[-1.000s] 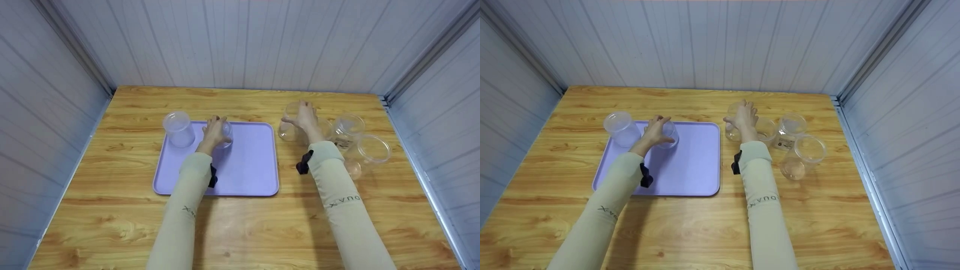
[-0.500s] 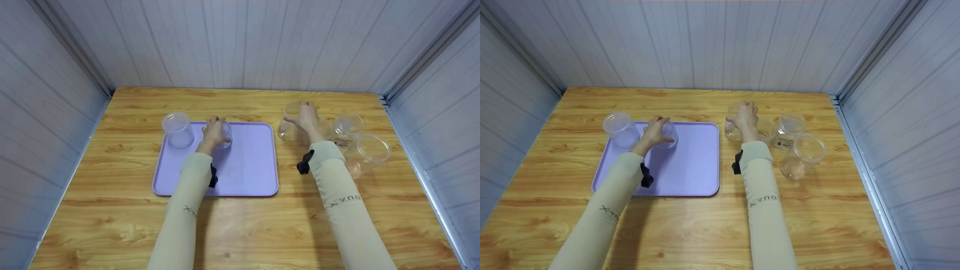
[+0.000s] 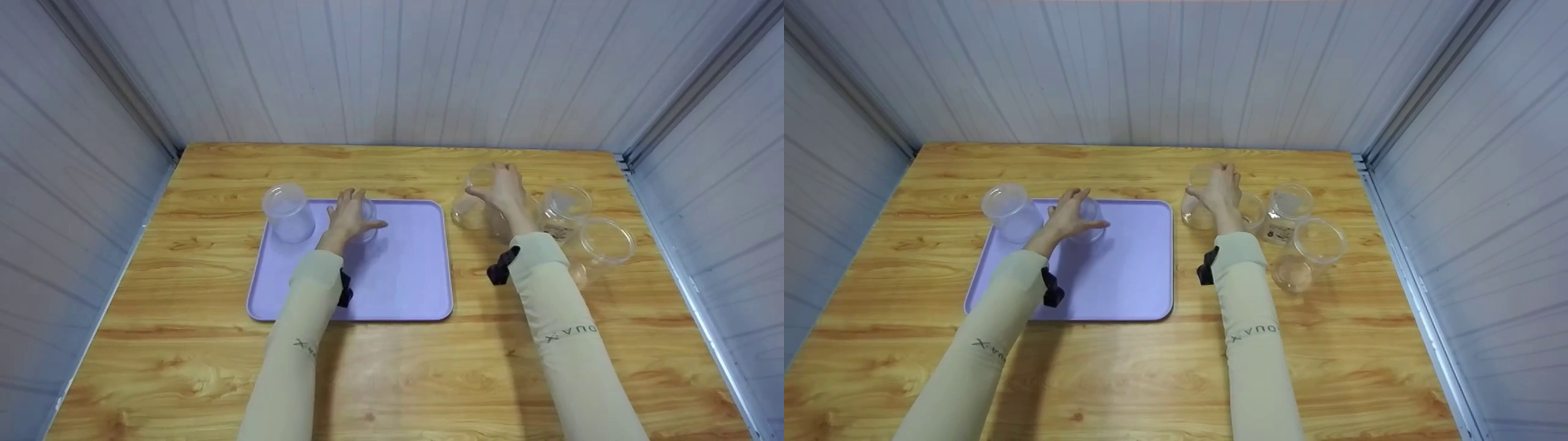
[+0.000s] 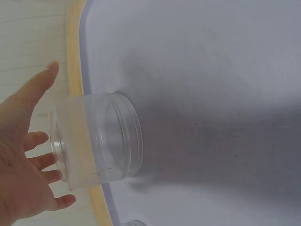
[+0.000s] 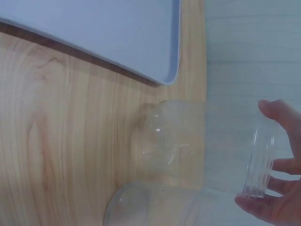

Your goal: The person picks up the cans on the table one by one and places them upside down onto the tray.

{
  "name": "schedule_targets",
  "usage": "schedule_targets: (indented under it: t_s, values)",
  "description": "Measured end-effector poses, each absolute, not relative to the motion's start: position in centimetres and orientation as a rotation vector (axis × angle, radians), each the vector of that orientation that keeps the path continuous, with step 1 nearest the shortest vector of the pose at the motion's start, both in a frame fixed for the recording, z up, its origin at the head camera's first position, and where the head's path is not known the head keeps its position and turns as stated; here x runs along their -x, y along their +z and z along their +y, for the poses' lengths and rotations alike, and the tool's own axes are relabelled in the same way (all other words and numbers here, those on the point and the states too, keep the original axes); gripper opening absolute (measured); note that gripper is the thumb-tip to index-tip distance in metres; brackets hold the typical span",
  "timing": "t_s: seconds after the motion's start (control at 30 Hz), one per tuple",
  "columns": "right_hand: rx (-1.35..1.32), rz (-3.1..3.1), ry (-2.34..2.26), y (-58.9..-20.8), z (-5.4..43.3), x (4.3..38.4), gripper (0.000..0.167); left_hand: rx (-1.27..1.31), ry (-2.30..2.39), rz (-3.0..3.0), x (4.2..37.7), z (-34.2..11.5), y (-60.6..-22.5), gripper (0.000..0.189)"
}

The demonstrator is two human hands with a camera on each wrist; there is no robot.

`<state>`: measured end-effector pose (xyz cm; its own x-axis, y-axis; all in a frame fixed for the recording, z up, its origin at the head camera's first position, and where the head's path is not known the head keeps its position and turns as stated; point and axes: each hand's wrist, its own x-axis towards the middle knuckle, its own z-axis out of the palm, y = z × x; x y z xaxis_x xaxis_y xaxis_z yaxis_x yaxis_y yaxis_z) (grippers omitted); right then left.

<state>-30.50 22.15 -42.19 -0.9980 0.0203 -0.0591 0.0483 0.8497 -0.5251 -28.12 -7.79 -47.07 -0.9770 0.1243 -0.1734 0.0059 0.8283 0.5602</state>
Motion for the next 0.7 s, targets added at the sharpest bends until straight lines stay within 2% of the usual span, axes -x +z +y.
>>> schedule_targets:
  t_s: [0.37, 0.7]
  values:
    - [-0.063, 2.975, -1.023, -41.2, 21.9, 29.8, 0.086, -0.202, 0.962, 2.884, 27.8, -6.4, -46.0, 0.083]
    - [-0.07, 2.969, -1.189, -41.3, 21.4, 29.2, 0.083, -0.257, 1.083, 2.942, 27.5, -5.1, -45.0, 0.067]
